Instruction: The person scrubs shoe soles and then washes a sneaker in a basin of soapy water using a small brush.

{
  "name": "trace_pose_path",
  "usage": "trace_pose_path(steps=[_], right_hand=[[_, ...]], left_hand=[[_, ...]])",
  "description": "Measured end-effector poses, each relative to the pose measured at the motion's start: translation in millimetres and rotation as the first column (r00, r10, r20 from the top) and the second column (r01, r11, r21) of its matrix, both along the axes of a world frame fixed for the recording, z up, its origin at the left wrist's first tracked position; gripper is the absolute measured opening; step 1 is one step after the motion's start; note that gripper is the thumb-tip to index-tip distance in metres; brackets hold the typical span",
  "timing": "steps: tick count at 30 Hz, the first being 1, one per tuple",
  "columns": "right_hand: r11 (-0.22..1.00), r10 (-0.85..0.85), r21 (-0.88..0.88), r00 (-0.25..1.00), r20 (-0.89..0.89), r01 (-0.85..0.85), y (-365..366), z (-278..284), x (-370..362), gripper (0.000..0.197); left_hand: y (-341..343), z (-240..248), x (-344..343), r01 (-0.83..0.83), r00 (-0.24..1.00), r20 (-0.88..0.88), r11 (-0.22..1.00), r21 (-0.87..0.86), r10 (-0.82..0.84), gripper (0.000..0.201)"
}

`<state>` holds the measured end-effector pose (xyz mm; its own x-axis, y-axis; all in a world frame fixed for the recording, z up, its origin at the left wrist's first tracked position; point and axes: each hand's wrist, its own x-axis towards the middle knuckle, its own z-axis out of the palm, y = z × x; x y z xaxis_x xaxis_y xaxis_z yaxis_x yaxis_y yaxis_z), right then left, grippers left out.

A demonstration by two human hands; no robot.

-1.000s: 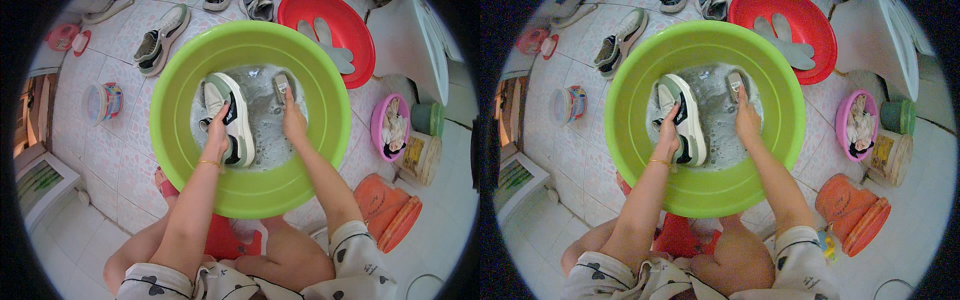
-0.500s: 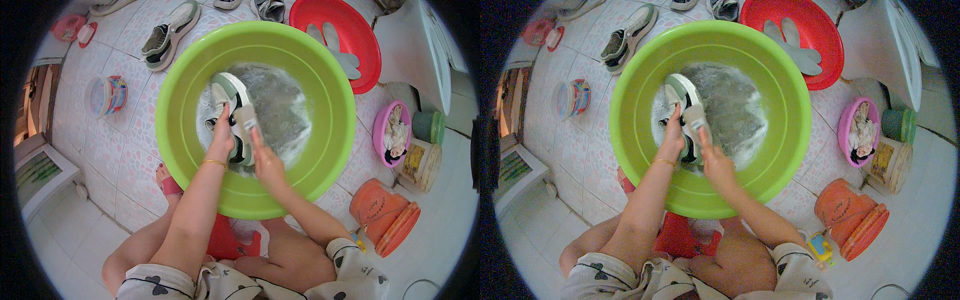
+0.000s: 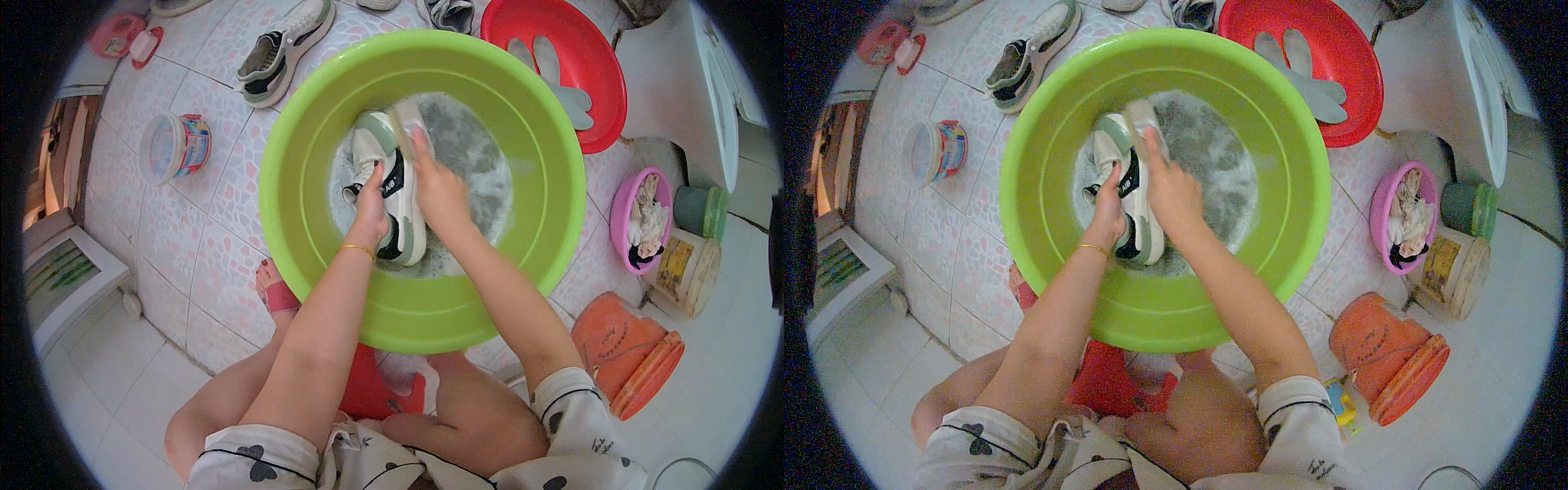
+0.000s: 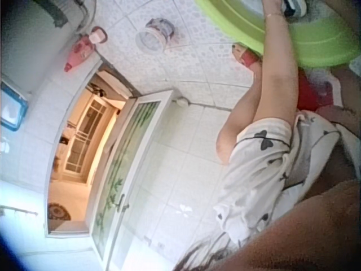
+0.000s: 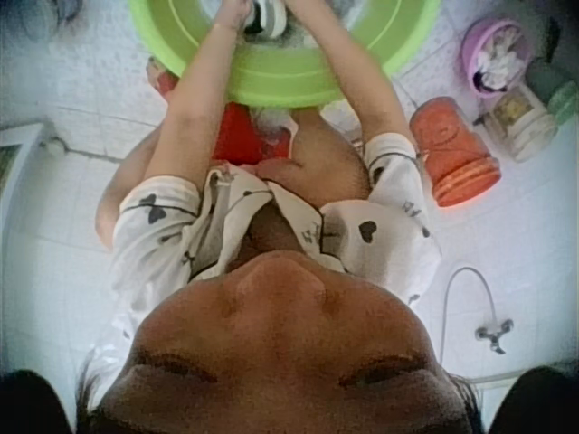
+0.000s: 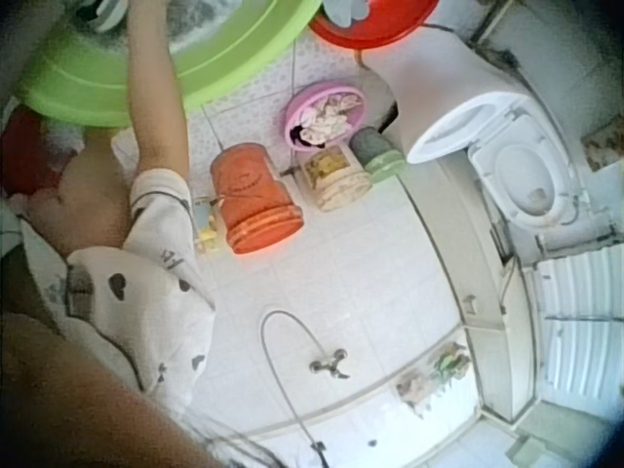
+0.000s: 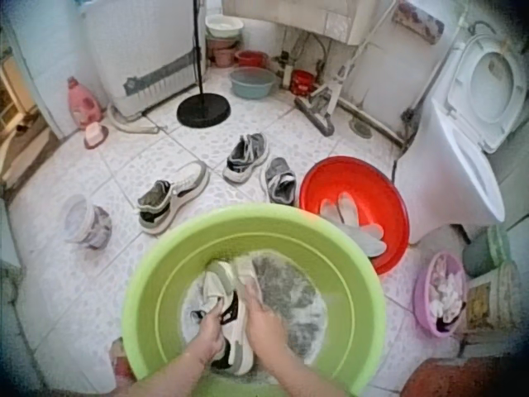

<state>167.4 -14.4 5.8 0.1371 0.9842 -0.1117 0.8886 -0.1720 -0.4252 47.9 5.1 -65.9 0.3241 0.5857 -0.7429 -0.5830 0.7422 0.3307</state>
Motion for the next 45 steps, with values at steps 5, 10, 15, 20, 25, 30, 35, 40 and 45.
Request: trace_pose_path(steps=[5,10,15,20,25,30,35,40,45], right_hand=[[0.957,-0.110,-0.281,0.984,-0.142,0.066,-105.5,19.0,-4.7,0.058],[0.948,-0.248,-0.277,0.914,-0.321,0.159,-99.8,18.8,18.1,0.055],[0.865,-0.500,-0.283,0.757,-0.420,0.414,-55.8,-23.7,67.0,0.049],[0.721,-0.692,-0.629,0.363,-0.624,0.292,-53.5,4.3,54.6,0.047],[0.741,-0.671,-0.633,0.214,-0.710,0.225,-74.5,32.4,51.2,0.057],[0.732,-0.674,-0.677,-0.059,-0.736,0.076,-76.2,57.1,52.8,0.068],[0.733,-0.660,-0.668,-0.100,-0.744,0.128,-65.1,21.2,65.1,0.061],[0.826,-0.563,-0.502,0.442,-0.699,0.258,-31.0,-34.8,70.4,0.043],[0.972,-0.009,-0.226,0.977,0.213,0.058,-26.7,-71.1,60.4,0.020]], left_hand=[[-1.5,8.8,-7.1,0.012,0.997,0.079,1.000,-0.021,-0.010,0.040],[-0.9,20.6,1.5,-0.034,0.998,-0.050,0.999,0.006,0.035,0.042],[-3.7,47.4,10.5,-0.097,0.995,0.001,0.994,-0.058,0.097,0.044],[-1.3,85.2,17.2,-0.176,0.981,0.079,0.984,-0.006,0.176,0.045],[2.4,101.8,27.2,-0.279,0.947,0.183,0.958,0.070,0.263,0.041],[1.2,120.2,32.0,-0.335,0.922,0.199,0.942,-0.022,0.332,0.034],[-11.5,123.8,35.9,0.089,0.993,-0.083,0.993,0.079,-0.082,0.034],[-13.2,122.0,28.9,0.122,0.987,-0.104,0.992,0.017,-0.120,0.032],[-20.3,111.3,20.1,0.116,0.992,-0.045,0.991,0.061,-0.114,0.031]])
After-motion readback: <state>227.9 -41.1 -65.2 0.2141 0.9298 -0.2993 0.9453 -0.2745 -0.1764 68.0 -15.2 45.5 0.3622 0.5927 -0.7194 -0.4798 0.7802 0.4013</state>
